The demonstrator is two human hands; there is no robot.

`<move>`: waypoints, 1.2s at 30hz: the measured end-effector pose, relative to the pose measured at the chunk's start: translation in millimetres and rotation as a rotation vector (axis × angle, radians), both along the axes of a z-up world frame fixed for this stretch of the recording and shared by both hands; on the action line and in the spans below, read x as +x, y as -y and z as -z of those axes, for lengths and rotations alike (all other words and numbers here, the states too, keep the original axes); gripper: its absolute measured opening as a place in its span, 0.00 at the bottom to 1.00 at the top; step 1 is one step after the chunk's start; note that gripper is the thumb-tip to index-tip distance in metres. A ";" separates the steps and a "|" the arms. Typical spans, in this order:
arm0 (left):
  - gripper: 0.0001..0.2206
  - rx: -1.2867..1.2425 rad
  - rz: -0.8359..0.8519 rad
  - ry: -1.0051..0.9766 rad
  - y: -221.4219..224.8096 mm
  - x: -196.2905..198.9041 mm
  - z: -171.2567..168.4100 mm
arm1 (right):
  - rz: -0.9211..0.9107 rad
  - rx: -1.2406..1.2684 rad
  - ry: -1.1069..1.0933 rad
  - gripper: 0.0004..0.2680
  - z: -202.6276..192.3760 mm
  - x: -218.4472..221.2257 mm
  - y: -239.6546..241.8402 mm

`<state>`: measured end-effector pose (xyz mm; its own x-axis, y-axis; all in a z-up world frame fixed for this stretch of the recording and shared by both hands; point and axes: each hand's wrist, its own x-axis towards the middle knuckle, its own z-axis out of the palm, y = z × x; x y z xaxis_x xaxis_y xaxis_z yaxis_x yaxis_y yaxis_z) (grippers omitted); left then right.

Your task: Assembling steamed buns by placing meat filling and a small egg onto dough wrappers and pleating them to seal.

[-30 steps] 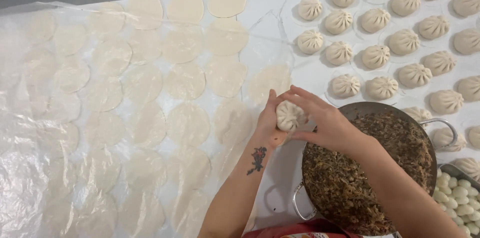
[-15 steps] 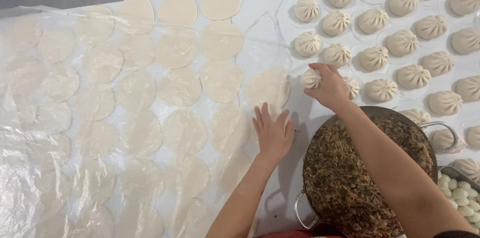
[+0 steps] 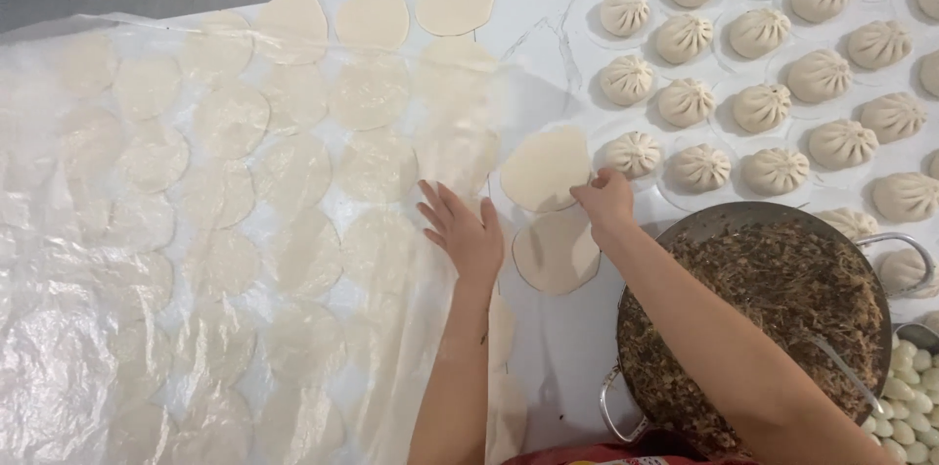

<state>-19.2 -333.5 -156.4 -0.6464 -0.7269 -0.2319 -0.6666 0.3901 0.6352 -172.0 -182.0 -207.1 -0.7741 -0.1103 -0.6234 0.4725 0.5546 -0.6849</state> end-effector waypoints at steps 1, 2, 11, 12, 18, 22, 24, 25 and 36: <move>0.38 0.027 -0.087 0.005 11.6 1.1 8.6 | 0.141 -0.061 0.033 0.26 35.4 -7.8 2.5; 0.40 0.054 -0.172 0.006 23.6 1.0 16.9 | 0.283 -0.122 0.066 0.25 70.3 -16.8 5.5; 0.32 0.125 -0.108 -0.018 6.5 14.3 22.0 | -0.075 -0.425 -0.045 0.19 -87.3 -2.4 36.8; 0.32 0.129 -0.110 -0.020 0.9 14.8 18.6 | -0.077 -0.421 -0.046 0.19 -112.4 2.6 24.6; 0.15 0.836 -0.523 -0.853 -69.5 23.0 -131.7 | -0.248 -0.792 -0.154 0.12 -248.4 50.7 -49.2; 0.26 1.880 -0.321 -0.750 -127.4 39.1 -155.7 | -0.218 -0.432 -0.240 0.10 -254.9 74.6 -108.0; 0.20 1.940 -0.151 -0.735 -148.9 46.0 -134.7 | -0.181 -0.366 -0.258 0.09 -238.1 81.7 -137.1; 0.20 1.891 -0.155 -0.727 -157.3 49.8 -131.5 | -0.153 -0.328 -0.305 0.08 -226.2 83.9 -152.3; 0.29 2.299 0.340 -1.047 -214.7 74.6 -121.5 | -0.324 -0.520 -0.364 0.05 -285.4 88.4 -204.9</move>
<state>55.4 -118.7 -34.9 -0.9748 0.1286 0.1822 -0.1396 -0.9890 -0.0492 -83.6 22.9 78.3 -0.8013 -0.5827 -0.1355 0.0303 0.1867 -0.9819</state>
